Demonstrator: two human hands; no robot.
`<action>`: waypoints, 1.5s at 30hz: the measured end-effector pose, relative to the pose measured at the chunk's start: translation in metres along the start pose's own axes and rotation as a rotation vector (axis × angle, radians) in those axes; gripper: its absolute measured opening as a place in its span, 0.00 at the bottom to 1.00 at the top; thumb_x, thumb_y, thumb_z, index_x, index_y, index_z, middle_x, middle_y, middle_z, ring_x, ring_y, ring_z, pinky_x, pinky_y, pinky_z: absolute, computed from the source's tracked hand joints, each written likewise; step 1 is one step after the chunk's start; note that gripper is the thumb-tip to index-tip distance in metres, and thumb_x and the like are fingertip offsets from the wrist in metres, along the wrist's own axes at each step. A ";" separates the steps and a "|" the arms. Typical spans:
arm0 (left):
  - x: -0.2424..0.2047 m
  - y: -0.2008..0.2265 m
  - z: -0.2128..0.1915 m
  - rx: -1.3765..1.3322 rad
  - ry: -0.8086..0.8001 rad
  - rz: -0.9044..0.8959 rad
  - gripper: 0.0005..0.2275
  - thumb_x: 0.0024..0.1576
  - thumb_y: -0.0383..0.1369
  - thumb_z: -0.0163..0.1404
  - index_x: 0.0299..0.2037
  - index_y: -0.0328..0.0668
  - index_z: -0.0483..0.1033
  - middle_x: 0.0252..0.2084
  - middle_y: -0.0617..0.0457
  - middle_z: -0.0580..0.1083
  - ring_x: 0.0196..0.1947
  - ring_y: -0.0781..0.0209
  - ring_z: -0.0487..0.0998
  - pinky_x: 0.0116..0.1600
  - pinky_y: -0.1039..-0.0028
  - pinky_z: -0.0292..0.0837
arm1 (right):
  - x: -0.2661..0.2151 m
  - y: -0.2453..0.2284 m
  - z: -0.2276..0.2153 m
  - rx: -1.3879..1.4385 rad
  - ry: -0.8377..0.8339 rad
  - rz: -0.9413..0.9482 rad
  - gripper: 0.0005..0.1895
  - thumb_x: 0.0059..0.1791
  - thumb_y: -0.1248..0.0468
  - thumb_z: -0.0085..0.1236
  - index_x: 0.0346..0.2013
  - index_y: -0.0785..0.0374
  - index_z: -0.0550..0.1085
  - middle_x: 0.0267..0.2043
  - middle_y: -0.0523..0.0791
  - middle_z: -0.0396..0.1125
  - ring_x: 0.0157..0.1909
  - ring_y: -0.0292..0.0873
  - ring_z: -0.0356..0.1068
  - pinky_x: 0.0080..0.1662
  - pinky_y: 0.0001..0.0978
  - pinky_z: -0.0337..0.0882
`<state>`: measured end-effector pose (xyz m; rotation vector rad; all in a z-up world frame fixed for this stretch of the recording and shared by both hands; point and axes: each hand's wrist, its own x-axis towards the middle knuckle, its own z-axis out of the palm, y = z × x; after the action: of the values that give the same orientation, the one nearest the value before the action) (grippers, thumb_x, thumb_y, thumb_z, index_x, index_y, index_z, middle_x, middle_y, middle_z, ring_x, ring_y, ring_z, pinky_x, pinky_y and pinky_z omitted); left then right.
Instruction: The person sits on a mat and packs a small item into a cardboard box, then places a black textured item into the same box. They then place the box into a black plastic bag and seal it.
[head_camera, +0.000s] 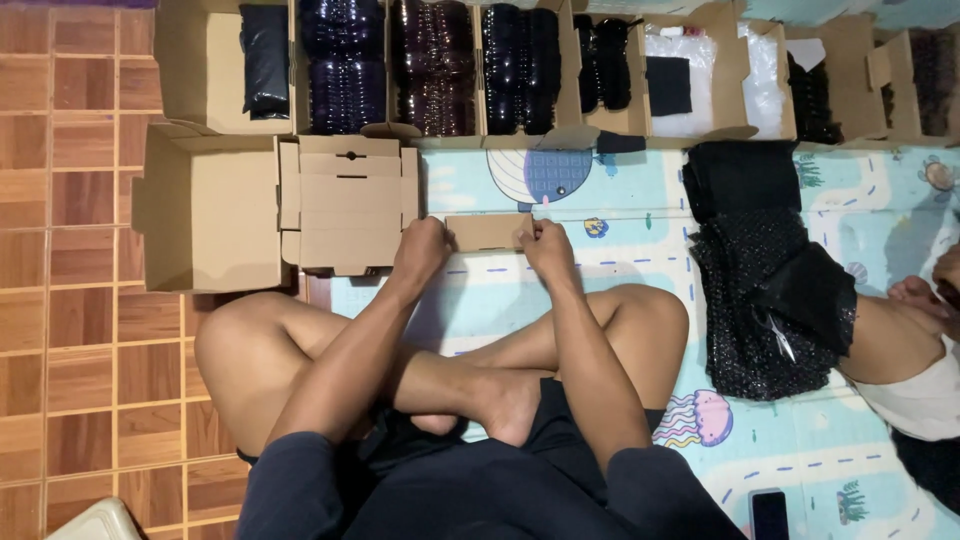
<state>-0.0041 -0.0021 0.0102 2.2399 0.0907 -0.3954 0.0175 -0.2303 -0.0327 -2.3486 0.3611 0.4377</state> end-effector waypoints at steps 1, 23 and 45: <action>0.000 0.004 -0.004 0.001 -0.004 0.005 0.06 0.52 0.15 0.54 0.38 0.20 0.81 0.36 0.30 0.80 0.42 0.33 0.83 0.48 0.50 0.79 | -0.006 -0.008 -0.006 0.002 0.005 0.003 0.21 0.53 0.62 0.57 0.55 0.76 0.73 0.50 0.61 0.70 0.55 0.61 0.72 0.51 0.48 0.76; -0.019 0.027 0.017 0.321 -0.023 0.294 0.14 0.67 0.47 0.45 0.47 0.52 0.82 0.30 0.52 0.81 0.34 0.44 0.82 0.40 0.56 0.76 | -0.091 0.153 -0.181 0.506 0.787 -0.018 0.17 0.55 0.62 0.56 0.57 0.65 0.72 0.53 0.60 0.70 0.50 0.54 0.73 0.51 0.45 0.73; -0.024 0.349 0.245 -0.544 -0.583 0.642 0.11 0.62 0.27 0.46 0.48 0.40 0.82 0.43 0.29 0.80 0.50 0.30 0.80 0.57 0.49 0.75 | -0.062 0.221 -0.191 0.226 0.931 0.110 0.15 0.52 0.61 0.56 0.52 0.62 0.76 0.51 0.52 0.67 0.53 0.55 0.71 0.54 0.44 0.74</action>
<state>-0.0204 -0.4124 0.1283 1.4433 -0.7221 -0.5631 -0.0815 -0.5112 -0.0071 -2.1720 0.9077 -0.6589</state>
